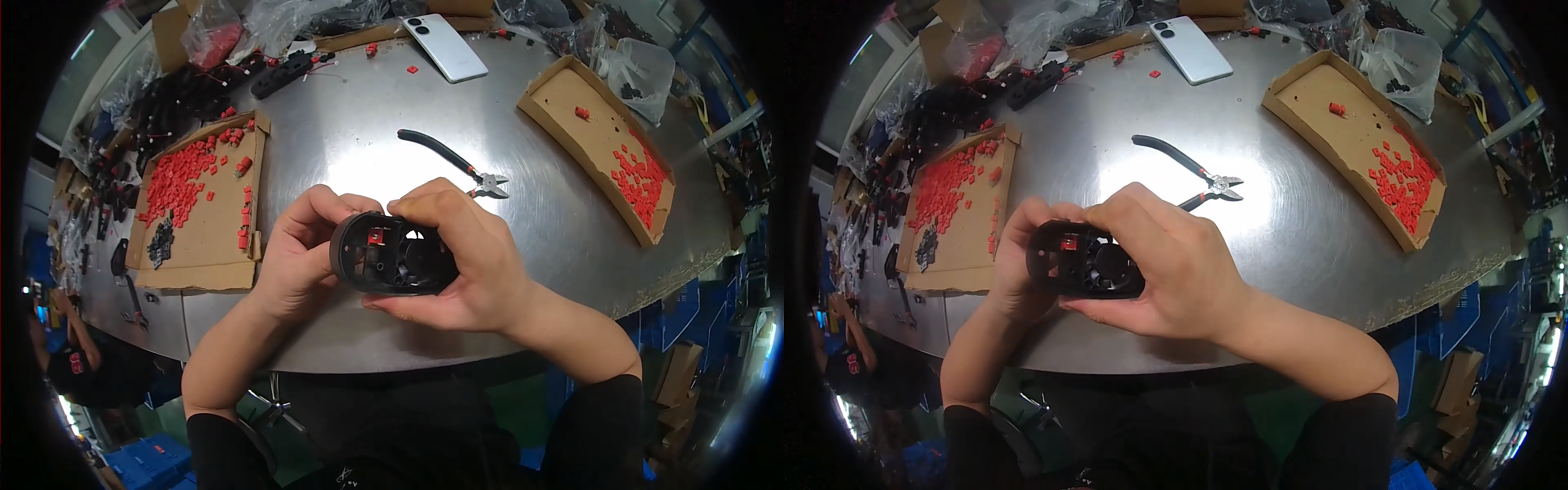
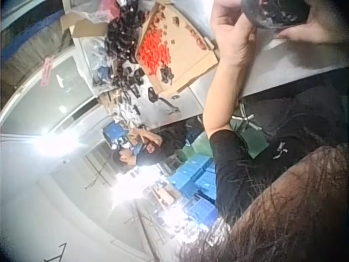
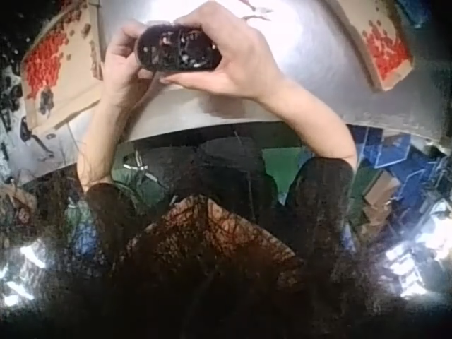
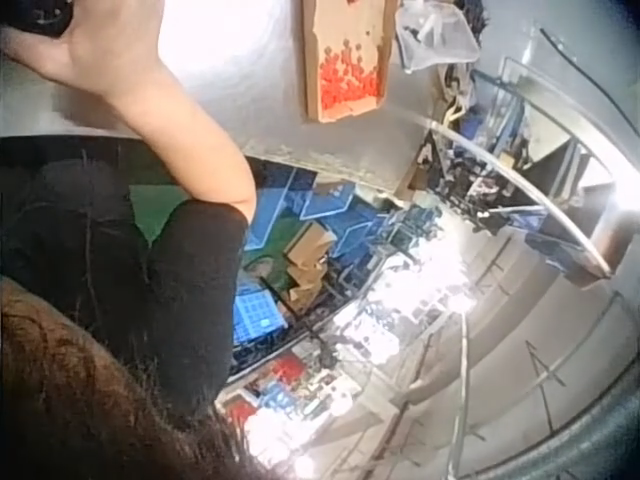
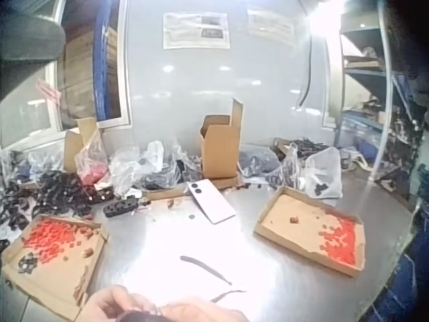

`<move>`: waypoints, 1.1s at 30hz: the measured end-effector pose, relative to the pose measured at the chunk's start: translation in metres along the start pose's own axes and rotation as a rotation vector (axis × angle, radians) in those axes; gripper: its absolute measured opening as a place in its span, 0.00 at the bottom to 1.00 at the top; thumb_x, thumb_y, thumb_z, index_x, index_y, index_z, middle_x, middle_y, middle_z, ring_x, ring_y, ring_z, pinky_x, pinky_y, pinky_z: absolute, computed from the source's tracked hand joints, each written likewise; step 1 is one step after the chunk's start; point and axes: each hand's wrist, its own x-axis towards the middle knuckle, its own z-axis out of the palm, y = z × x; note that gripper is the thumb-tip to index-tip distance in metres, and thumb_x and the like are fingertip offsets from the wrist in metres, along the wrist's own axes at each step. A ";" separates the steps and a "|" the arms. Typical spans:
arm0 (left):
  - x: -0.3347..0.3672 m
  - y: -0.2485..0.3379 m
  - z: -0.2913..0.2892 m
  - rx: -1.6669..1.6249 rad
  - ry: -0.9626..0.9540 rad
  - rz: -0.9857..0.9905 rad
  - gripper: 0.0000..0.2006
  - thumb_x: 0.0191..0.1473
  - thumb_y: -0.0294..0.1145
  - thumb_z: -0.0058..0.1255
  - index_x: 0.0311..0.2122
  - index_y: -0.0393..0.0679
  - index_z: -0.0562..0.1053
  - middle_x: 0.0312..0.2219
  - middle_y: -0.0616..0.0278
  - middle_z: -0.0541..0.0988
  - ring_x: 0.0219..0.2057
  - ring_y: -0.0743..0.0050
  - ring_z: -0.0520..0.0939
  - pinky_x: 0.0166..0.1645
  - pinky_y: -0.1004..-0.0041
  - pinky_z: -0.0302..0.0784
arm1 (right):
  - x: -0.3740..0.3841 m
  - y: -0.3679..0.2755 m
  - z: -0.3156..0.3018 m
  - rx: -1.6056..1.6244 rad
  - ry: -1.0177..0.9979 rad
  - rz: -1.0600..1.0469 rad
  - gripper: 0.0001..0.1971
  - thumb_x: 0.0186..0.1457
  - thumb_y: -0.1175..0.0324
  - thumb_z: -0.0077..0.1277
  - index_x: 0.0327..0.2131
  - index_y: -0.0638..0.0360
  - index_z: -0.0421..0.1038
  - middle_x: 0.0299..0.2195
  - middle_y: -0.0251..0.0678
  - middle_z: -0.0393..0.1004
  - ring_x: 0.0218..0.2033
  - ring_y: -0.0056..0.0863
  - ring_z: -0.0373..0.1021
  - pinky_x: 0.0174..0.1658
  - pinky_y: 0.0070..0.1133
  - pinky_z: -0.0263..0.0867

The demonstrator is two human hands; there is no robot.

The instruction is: Assembling the internal components and outer shell of a computer mouse at a factory workstation.

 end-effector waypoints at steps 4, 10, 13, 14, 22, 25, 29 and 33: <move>0.002 -0.001 0.009 -0.098 0.037 -0.006 0.13 0.56 0.31 0.67 0.41 0.47 0.71 0.48 0.57 0.80 0.45 0.75 0.82 0.45 0.77 0.78 | 0.003 -0.003 0.000 -0.071 -0.026 0.002 0.34 0.38 0.64 0.78 0.48 0.63 0.70 0.38 0.43 0.78 0.37 0.37 0.78 0.40 0.27 0.74; 0.004 -0.004 0.003 -0.063 0.008 -0.022 0.14 0.56 0.31 0.66 0.42 0.47 0.71 0.50 0.53 0.80 0.48 0.70 0.82 0.51 0.73 0.79 | 0.000 -0.003 -0.002 -0.102 -0.031 0.044 0.34 0.38 0.63 0.78 0.48 0.62 0.71 0.38 0.42 0.78 0.37 0.38 0.79 0.39 0.27 0.75; 0.007 -0.006 0.005 -0.158 -0.038 -0.011 0.13 0.57 0.27 0.64 0.43 0.46 0.71 0.50 0.52 0.80 0.48 0.68 0.82 0.52 0.71 0.80 | 0.001 -0.004 -0.003 -0.113 -0.014 -0.003 0.33 0.37 0.62 0.78 0.47 0.61 0.71 0.37 0.41 0.78 0.37 0.37 0.79 0.39 0.27 0.75; 0.007 -0.005 0.003 -0.172 -0.075 -0.025 0.13 0.56 0.25 0.63 0.43 0.46 0.71 0.50 0.52 0.80 0.49 0.68 0.82 0.52 0.71 0.80 | 0.002 -0.004 -0.003 -0.114 -0.013 -0.002 0.33 0.37 0.62 0.78 0.47 0.61 0.71 0.37 0.41 0.78 0.37 0.37 0.79 0.39 0.27 0.75; 0.007 0.005 0.001 -0.220 -0.111 -0.134 0.11 0.57 0.24 0.61 0.43 0.44 0.72 0.48 0.52 0.80 0.47 0.68 0.83 0.51 0.71 0.81 | 0.002 -0.002 -0.001 -0.176 0.019 -0.096 0.31 0.36 0.60 0.78 0.44 0.59 0.73 0.36 0.39 0.79 0.36 0.37 0.78 0.37 0.26 0.75; 0.007 0.008 -0.004 -0.140 -0.075 -0.146 0.10 0.58 0.26 0.60 0.42 0.44 0.72 0.45 0.54 0.81 0.45 0.69 0.83 0.49 0.74 0.81 | 0.003 -0.002 -0.002 -0.197 0.001 -0.085 0.31 0.35 0.60 0.78 0.44 0.59 0.74 0.37 0.39 0.79 0.37 0.36 0.79 0.37 0.27 0.75; 0.008 0.006 -0.011 -0.136 -0.062 -0.178 0.10 0.56 0.26 0.61 0.42 0.43 0.72 0.45 0.54 0.81 0.44 0.71 0.83 0.46 0.75 0.81 | 0.005 0.000 -0.002 -0.175 0.003 -0.084 0.32 0.35 0.60 0.78 0.44 0.59 0.74 0.38 0.40 0.79 0.38 0.37 0.79 0.39 0.27 0.75; 0.008 0.008 -0.007 -0.146 -0.036 -0.179 0.11 0.55 0.26 0.62 0.42 0.43 0.73 0.45 0.54 0.81 0.44 0.72 0.83 0.46 0.76 0.80 | 0.005 0.002 -0.003 -0.155 -0.003 -0.057 0.33 0.35 0.60 0.78 0.45 0.60 0.74 0.39 0.41 0.79 0.39 0.38 0.79 0.40 0.27 0.76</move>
